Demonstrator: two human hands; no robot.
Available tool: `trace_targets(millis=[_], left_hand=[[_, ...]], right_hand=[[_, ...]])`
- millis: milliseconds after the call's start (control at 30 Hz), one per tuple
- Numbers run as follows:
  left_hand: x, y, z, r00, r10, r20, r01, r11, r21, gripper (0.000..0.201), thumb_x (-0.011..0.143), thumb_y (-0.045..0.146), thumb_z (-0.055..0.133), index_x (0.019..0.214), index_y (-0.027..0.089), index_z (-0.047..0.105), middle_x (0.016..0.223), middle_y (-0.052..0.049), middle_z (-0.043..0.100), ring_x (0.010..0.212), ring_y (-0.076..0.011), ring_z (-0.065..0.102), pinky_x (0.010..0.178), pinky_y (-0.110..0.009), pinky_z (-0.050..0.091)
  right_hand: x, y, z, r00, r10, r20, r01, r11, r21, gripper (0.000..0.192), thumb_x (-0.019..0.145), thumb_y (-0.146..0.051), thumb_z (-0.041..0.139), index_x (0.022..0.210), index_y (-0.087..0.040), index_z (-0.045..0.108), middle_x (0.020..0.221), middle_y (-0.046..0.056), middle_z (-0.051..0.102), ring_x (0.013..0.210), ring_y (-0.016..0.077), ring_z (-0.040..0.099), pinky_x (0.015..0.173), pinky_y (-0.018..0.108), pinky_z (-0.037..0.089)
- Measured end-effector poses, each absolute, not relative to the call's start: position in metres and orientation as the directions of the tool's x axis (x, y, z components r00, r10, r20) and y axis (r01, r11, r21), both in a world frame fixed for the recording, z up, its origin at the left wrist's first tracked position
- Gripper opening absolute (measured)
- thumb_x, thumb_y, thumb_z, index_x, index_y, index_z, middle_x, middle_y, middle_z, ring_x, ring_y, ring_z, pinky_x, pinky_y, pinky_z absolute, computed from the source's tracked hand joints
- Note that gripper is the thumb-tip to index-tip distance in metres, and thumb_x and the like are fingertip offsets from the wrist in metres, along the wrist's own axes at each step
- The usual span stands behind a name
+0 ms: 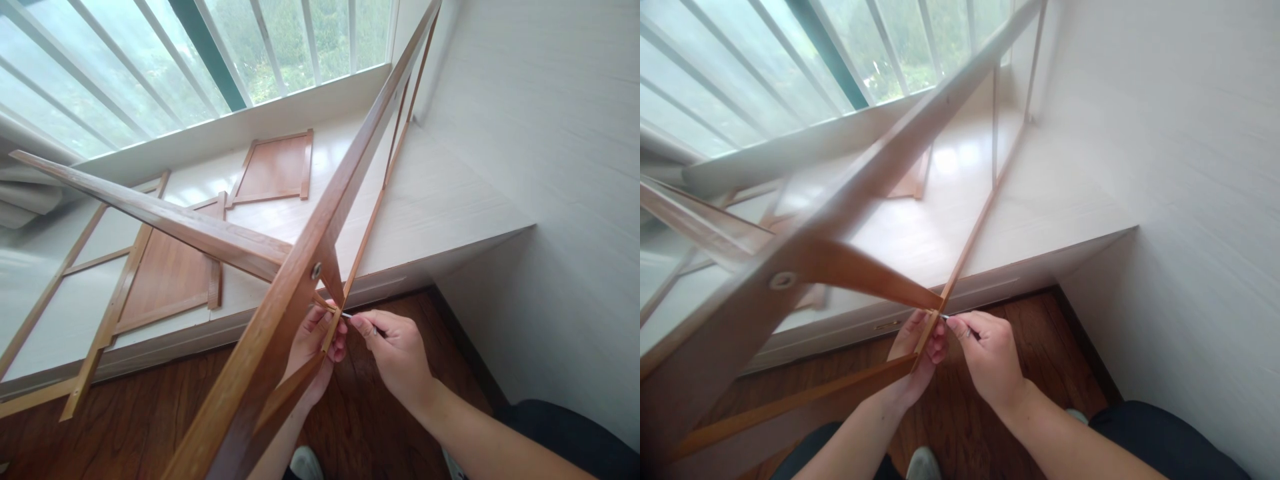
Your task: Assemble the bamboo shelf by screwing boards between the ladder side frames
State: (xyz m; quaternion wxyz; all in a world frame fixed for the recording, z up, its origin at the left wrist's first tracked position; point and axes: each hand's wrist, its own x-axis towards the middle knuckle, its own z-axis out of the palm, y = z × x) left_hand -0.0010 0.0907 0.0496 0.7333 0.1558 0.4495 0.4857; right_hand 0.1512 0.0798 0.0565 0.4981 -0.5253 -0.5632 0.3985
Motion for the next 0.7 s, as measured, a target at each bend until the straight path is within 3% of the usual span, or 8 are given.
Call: trace_targets(millis=[700], left_hand=[[0.0032, 0.0893, 0.0565, 0.101, 0.847, -0.522, -0.56, 0.482, 0.674, 0.044, 0.071, 0.038, 0.091, 0.101, 0.017, 0.068, 0.066, 0.004, 0.065, 0.048, -0.0054, 0.053, 0.04, -0.014, 0.036]], right_hand=[[0.1503, 0.0778, 0.0591, 0.034, 0.988, -0.149, 0.009, -0.149, -0.989, 0.044, 0.095, -0.053, 0.064, 0.079, -0.015, 0.08, 0.053, -0.001, 0.053, 0.05, 0.0106, 0.045, 0.047, 0.022, 0.035]])
